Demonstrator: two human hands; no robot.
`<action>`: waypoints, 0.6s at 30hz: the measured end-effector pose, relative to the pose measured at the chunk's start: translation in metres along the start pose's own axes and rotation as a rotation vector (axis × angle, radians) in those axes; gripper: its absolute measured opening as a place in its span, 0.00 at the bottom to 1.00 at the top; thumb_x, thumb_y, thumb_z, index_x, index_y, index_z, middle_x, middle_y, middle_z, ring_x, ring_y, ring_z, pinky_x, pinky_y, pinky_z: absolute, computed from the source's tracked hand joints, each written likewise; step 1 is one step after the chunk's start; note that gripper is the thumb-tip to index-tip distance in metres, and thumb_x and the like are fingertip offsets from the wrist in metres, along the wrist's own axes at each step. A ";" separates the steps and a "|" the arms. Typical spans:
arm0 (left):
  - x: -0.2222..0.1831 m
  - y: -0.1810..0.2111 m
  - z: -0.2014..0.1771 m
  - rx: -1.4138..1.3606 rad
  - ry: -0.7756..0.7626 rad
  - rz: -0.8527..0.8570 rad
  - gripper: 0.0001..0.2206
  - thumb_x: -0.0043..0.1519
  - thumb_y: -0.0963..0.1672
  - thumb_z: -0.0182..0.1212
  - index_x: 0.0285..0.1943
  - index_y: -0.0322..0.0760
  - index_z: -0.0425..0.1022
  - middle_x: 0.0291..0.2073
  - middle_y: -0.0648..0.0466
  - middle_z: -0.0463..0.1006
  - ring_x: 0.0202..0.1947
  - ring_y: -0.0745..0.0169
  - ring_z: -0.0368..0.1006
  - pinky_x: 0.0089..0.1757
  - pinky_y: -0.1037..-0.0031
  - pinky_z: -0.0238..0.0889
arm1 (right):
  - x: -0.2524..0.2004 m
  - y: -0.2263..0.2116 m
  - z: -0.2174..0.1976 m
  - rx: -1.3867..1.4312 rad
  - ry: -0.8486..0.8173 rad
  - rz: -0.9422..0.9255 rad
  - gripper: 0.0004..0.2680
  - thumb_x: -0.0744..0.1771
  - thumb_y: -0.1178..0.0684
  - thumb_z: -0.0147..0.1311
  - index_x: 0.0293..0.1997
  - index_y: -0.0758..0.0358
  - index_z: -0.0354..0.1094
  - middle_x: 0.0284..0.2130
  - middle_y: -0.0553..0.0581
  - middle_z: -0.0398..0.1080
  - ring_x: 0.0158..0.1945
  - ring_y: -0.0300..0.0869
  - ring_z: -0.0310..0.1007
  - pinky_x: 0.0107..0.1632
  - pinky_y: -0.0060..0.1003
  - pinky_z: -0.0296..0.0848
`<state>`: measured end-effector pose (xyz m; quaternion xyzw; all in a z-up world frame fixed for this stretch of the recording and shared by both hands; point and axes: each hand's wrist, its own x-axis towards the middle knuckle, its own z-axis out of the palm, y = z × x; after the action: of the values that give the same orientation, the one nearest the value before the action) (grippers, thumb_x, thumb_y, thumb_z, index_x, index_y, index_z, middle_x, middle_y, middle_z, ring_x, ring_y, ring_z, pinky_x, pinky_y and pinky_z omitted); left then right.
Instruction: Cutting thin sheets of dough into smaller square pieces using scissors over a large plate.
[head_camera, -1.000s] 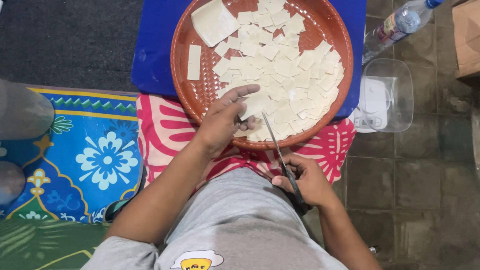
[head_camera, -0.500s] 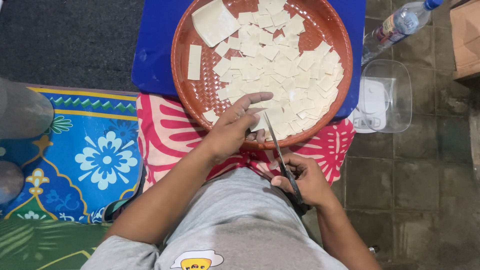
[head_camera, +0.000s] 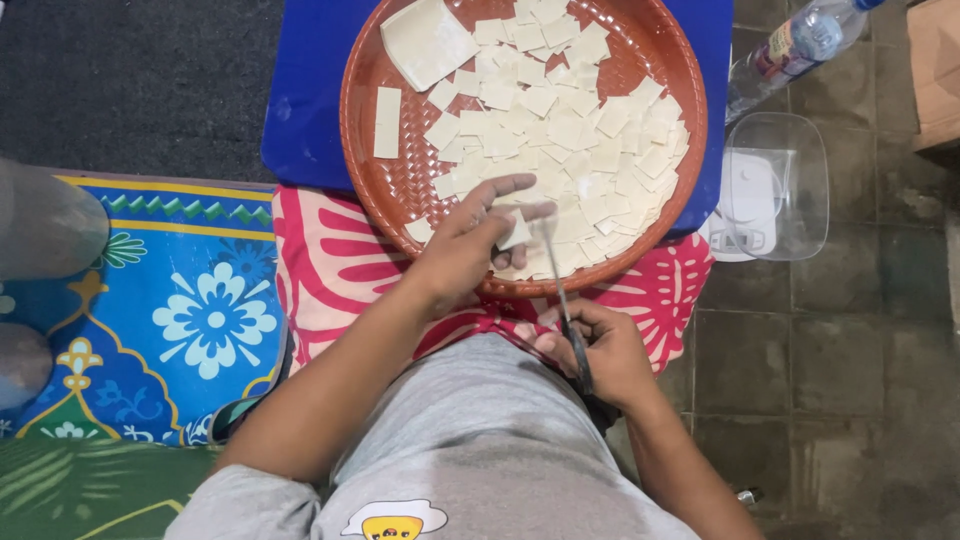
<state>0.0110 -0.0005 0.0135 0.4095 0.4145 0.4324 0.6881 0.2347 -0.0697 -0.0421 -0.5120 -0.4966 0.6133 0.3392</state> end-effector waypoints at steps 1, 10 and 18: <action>0.004 0.001 -0.004 0.001 -0.003 0.000 0.25 0.65 0.37 0.38 0.74 0.29 0.56 0.58 0.29 0.73 0.27 0.68 0.73 0.31 0.82 0.65 | 0.002 0.005 -0.003 0.001 0.003 -0.001 0.11 0.59 0.60 0.71 0.40 0.72 0.76 0.06 0.58 0.64 0.11 0.39 0.67 0.19 0.27 0.61; 0.031 0.039 -0.056 1.146 0.408 0.273 0.22 0.62 0.45 0.64 0.66 0.40 0.71 0.68 0.39 0.66 0.62 0.45 0.70 0.56 0.62 0.64 | 0.013 0.009 -0.030 -0.042 0.511 -0.210 0.07 0.67 0.61 0.58 0.48 0.67 0.70 0.21 0.56 0.69 0.20 0.37 0.69 0.20 0.31 0.72; 0.046 0.026 -0.138 1.567 0.494 0.469 0.07 0.61 0.48 0.68 0.46 0.52 0.84 0.33 0.60 0.81 0.36 0.52 0.80 0.40 0.61 0.72 | 0.071 0.065 -0.094 -0.416 1.031 -0.563 0.08 0.73 0.55 0.65 0.39 0.67 0.72 0.24 0.64 0.71 0.31 0.49 0.76 0.41 0.40 0.71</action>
<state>-0.1107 0.0780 -0.0169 0.7364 0.6365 0.2288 -0.0110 0.3142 0.0023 -0.1230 -0.6470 -0.4940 0.0645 0.5773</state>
